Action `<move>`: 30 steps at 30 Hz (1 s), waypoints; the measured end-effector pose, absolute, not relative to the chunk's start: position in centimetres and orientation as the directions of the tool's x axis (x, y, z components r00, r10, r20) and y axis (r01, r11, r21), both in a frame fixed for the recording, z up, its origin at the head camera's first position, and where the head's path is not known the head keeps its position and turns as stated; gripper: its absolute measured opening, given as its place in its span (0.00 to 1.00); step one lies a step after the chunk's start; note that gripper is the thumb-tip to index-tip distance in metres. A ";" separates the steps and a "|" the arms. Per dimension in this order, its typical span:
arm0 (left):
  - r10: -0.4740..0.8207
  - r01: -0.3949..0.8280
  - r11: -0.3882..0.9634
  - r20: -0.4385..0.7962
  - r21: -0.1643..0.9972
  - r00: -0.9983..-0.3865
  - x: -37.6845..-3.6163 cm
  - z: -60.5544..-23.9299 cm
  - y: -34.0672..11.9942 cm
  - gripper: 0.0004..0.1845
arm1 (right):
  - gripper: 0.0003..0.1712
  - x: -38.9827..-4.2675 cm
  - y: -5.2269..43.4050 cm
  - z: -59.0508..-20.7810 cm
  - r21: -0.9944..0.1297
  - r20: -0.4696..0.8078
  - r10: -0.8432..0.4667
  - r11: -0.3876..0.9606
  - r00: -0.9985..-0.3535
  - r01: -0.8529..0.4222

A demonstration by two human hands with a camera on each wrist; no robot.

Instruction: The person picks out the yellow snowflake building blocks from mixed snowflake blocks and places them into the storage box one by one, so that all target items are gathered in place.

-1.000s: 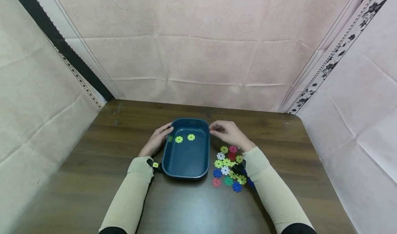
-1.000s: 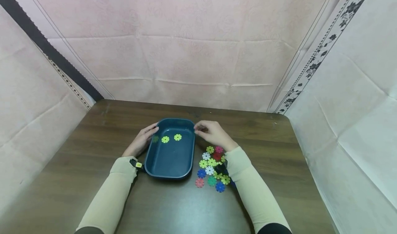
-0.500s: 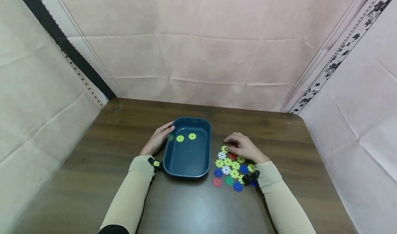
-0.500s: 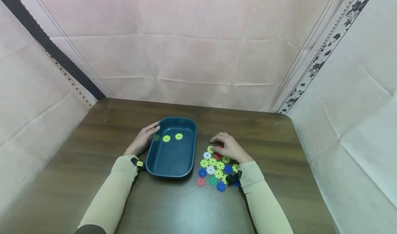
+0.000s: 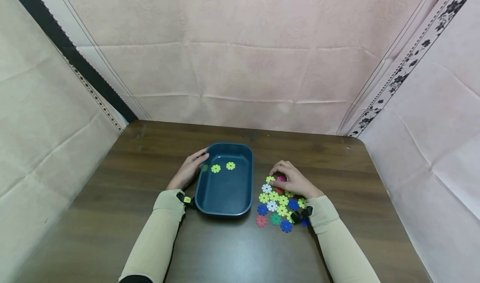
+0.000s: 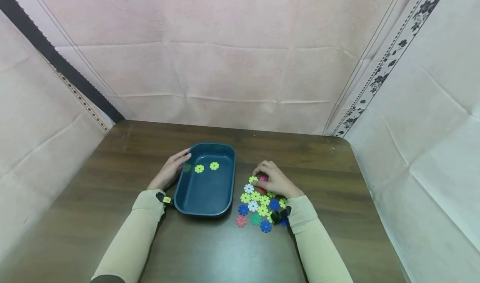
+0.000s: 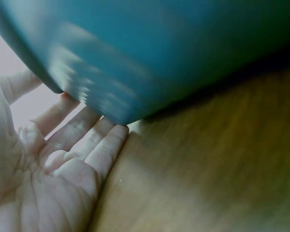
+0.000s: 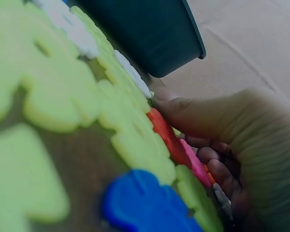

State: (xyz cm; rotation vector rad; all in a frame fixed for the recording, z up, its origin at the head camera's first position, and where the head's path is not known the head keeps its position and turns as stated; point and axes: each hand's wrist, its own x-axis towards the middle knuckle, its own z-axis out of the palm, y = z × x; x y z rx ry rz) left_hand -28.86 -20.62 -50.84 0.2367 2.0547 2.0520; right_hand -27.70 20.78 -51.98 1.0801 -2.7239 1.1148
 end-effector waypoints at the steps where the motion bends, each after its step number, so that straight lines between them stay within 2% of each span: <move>1: 0.272 -0.047 0.006 -0.047 0.999 -0.961 -28.9 -50.8 -20.6 0.35 | 0.14 -27.7 20.8 -52.0 -0.616 0.247 -0.595 0.513 -0.765 -0.598; 5: 0.279 -0.039 0.007 -0.039 0.999 -0.960 -28.9 -50.8 -20.6 0.35 | 0.14 -27.7 20.7 -52.0 -0.625 0.243 -0.591 0.511 -0.769 -0.590; 11: 0.285 -0.029 0.000 -0.028 1.000 -0.958 -28.9 -50.7 -20.6 0.35 | 0.14 -27.6 20.6 -51.9 -0.682 0.219 -0.542 0.510 -0.812 -0.524; 21: 0.273 -0.061 0.025 -0.066 0.998 -0.960 -29.0 -51.1 -20.7 0.37 | 0.17 -27.5 20.8 -52.2 -0.744 0.176 -0.496 0.498 -0.850 -0.445; 30: 0.282 -0.051 0.018 -0.055 0.999 -0.958 -29.0 -50.8 -20.7 0.35 | 0.11 -27.6 20.7 -52.0 -0.757 0.177 -0.451 0.506 -0.875 -0.414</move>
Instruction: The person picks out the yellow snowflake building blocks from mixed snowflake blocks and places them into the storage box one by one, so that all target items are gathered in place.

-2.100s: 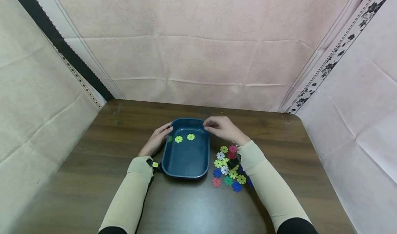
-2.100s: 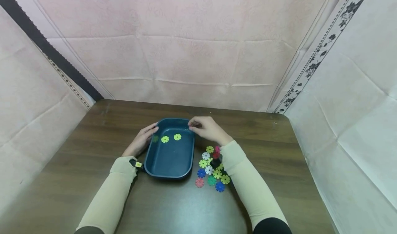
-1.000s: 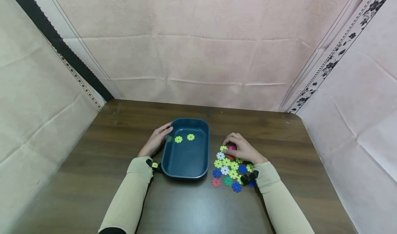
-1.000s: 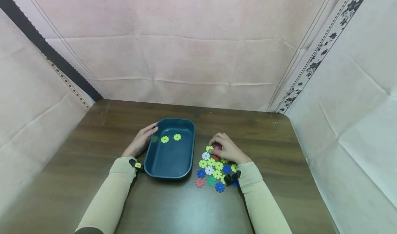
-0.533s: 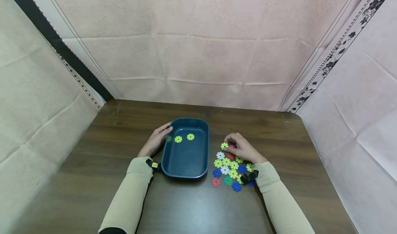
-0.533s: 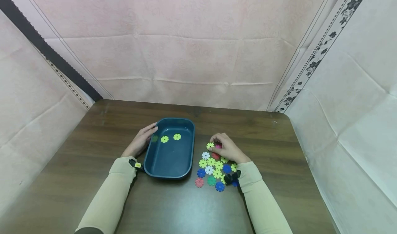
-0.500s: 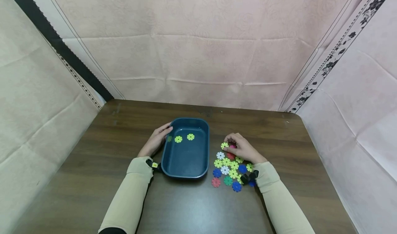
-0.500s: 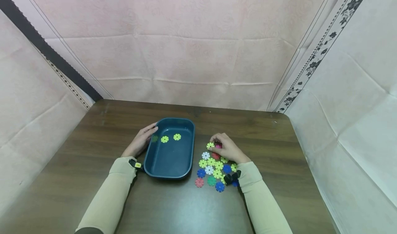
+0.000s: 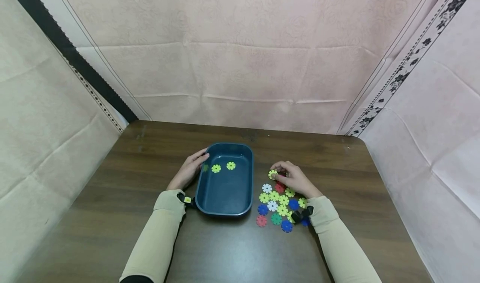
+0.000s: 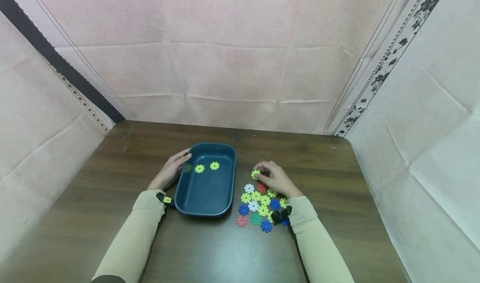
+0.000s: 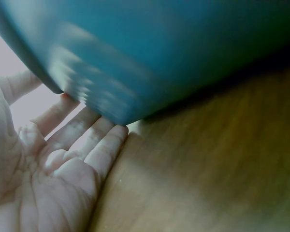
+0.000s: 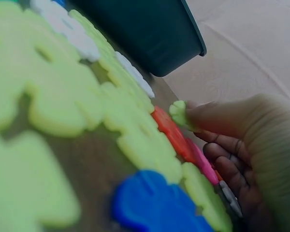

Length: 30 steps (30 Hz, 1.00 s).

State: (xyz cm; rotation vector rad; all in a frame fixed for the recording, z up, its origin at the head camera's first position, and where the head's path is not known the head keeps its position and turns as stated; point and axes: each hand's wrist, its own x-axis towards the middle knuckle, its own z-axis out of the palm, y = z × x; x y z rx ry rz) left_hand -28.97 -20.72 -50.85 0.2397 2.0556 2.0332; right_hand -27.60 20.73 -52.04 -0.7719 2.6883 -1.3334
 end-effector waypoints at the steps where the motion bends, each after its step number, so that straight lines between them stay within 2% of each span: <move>1: 0.282 -0.052 0.018 -0.055 0.999 -0.958 -29.0 -50.8 -20.7 0.35 | 0.10 -27.6 20.7 -52.0 -0.758 0.180 -0.443 0.507 -0.878 -0.411; 9: 0.292 -0.040 0.002 -0.039 0.999 -0.956 -29.1 -50.6 -20.8 0.34 | 0.07 -28.0 20.5 -51.7 -0.773 0.195 -0.410 0.495 -0.891 -0.398; 23: 0.271 -0.042 0.044 -0.053 0.998 -0.961 -28.8 -50.8 -20.7 0.35 | 0.09 -27.1 20.6 -52.2 -0.826 0.188 -0.392 0.433 -0.901 -0.361; 30: 0.270 -0.043 0.037 -0.052 0.998 -0.961 -28.9 -50.9 -20.8 0.35 | 0.10 -25.8 19.9 -48.7 -0.863 0.240 -0.413 0.324 -0.878 -0.388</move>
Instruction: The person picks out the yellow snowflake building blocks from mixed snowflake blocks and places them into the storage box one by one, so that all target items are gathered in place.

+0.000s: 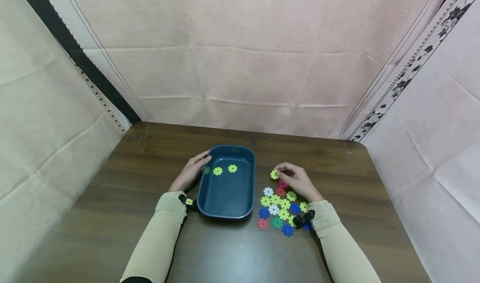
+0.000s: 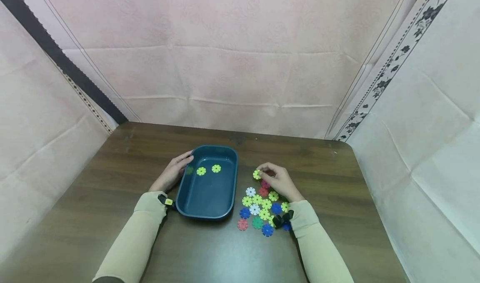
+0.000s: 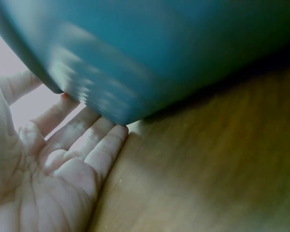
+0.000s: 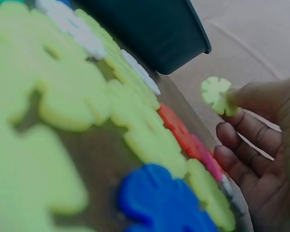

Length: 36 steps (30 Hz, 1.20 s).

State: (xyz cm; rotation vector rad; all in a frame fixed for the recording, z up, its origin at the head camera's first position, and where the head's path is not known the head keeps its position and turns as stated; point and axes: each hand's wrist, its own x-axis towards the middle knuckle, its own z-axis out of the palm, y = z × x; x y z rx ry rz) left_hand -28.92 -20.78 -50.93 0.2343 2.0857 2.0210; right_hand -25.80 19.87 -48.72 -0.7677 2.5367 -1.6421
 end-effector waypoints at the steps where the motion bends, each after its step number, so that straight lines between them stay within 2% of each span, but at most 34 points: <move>1: 0.270 -0.043 0.037 -0.051 0.998 -0.962 -28.9 -51.0 -20.8 0.35 | 0.10 -25.6 19.7 -48.2 -0.859 0.253 -0.416 0.320 -0.873 -0.401; 12: 0.263 -0.027 0.042 -0.037 0.999 -0.964 -28.9 -51.0 -20.9 0.34 | 0.08 -26.9 18.3 -46.9 -0.786 0.335 -0.489 0.327 -0.805 -0.525; 20: 0.258 -0.035 0.036 -0.043 0.999 -0.965 -28.8 -50.9 -21.0 0.35 | 0.07 -28.1 14.1 -43.3 -0.714 0.310 -0.636 0.335 -0.707 -0.614; 24: 0.265 -0.039 0.029 -0.045 0.999 -0.963 -28.7 -50.9 -21.1 0.35 | 0.08 -29.3 11.3 -42.6 -0.572 0.234 -0.761 0.395 -0.605 -0.719; 28: 0.267 -0.042 0.030 -0.048 0.999 -0.962 -28.6 -50.9 -20.8 0.35 | 0.09 -30.3 9.0 -42.8 -0.407 0.085 -0.851 0.445 -0.518 -0.798; 31: 0.269 -0.037 0.036 -0.046 0.999 -0.962 -28.6 -50.8 -20.7 0.33 | 0.09 -30.8 7.9 -43.0 -0.284 0.014 -0.858 0.490 -0.514 -0.824; 36: 0.279 -0.028 0.025 -0.033 0.999 -0.960 -28.6 -50.7 -20.6 0.34 | 0.10 -30.9 6.6 -43.3 -0.095 -0.029 -0.817 0.576 -0.576 -0.812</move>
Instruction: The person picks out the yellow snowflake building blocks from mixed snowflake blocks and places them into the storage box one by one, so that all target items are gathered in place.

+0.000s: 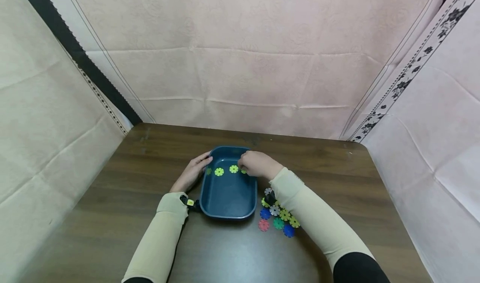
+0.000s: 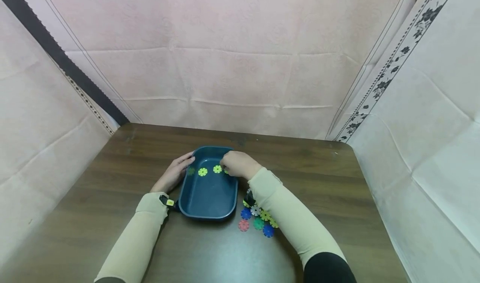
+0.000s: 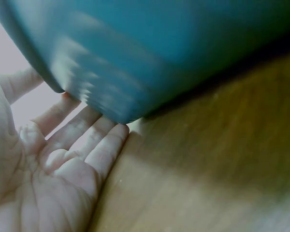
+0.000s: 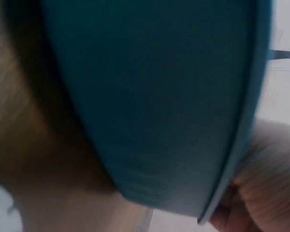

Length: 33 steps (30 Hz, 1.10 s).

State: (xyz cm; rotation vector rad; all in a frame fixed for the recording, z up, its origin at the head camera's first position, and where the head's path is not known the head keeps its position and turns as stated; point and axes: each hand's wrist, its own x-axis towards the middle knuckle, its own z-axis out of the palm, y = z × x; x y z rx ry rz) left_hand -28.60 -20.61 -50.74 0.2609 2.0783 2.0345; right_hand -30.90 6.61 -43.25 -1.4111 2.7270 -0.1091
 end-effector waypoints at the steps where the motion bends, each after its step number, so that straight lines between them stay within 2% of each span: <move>1: 0.281 -0.026 0.022 -0.031 0.999 -0.959 -28.6 -50.7 -20.6 0.34 | 0.10 -30.9 6.4 -43.3 -0.067 -0.037 -0.807 0.590 -0.589 -0.804; 6: 0.288 -0.023 0.012 -0.026 1.000 -0.957 -28.5 -50.8 -20.7 0.35 | 0.12 -30.9 5.9 -43.6 -0.012 -0.028 -0.787 0.617 -0.616 -0.787; 10: 0.282 -0.015 0.016 -0.019 1.000 -0.959 -28.6 -50.9 -20.8 0.34 | 0.13 -31.0 6.1 -43.3 -0.047 0.024 -0.788 0.614 -0.615 -0.788; 19: 0.284 -0.020 0.020 -0.025 1.000 -0.959 -28.6 -50.7 -20.6 0.34 | 0.10 -30.7 9.1 -42.0 -0.343 0.217 -0.733 0.561 -0.644 -0.754; 26: 0.267 -0.026 0.017 -0.030 1.000 -0.963 -28.6 -50.6 -20.5 0.34 | 0.08 -30.0 12.6 -41.4 -0.469 0.318 -0.647 0.528 -0.693 -0.708; 33: 0.275 -0.031 0.024 -0.036 0.999 -0.961 -28.6 -50.7 -20.5 0.34 | 0.08 -28.2 16.5 -42.8 -0.569 0.322 -0.560 0.530 -0.763 -0.629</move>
